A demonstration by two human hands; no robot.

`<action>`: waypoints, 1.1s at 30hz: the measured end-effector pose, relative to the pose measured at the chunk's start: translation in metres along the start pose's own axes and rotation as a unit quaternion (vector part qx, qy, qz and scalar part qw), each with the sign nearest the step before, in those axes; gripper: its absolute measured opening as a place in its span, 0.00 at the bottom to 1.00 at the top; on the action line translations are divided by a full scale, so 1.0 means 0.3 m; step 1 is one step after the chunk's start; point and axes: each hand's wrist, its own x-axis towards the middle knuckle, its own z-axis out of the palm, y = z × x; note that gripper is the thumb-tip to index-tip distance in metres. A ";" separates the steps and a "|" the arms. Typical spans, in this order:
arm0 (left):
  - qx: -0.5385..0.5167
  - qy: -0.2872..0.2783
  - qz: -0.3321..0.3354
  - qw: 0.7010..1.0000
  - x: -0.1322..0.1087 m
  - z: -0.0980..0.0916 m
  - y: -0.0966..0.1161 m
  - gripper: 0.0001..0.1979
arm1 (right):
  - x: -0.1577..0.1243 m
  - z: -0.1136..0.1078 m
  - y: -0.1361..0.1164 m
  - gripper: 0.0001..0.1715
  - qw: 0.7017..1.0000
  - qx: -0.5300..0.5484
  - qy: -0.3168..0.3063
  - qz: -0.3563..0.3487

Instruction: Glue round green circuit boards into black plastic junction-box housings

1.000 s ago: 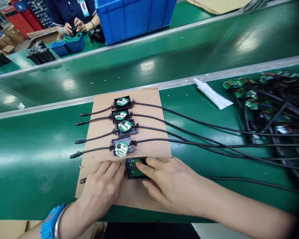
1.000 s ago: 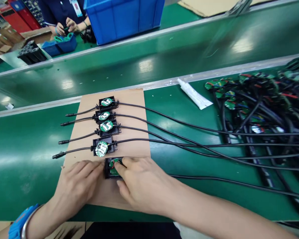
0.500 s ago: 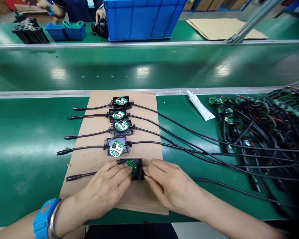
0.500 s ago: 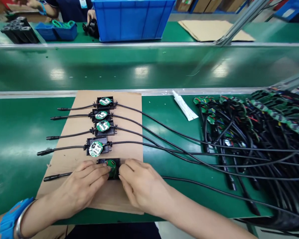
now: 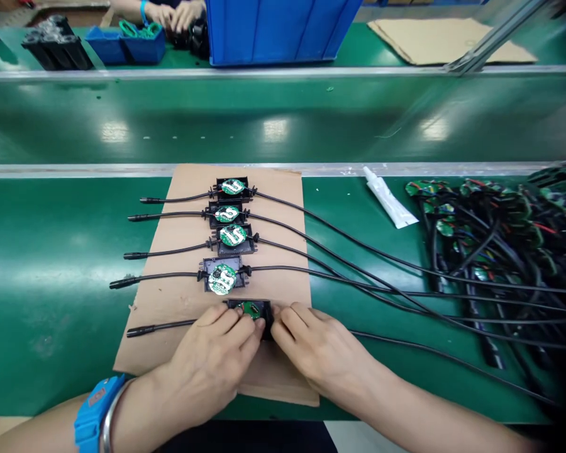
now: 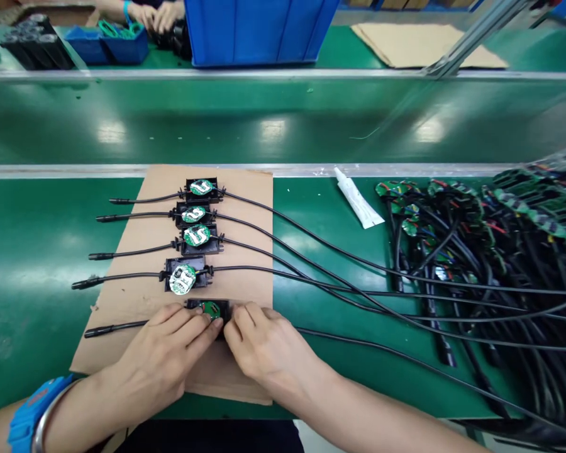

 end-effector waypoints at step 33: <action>-0.075 0.093 -0.164 0.979 -0.052 -0.135 -0.244 0.09 | 0.188 -0.127 0.070 0.12 0.978 0.187 -0.045 0.085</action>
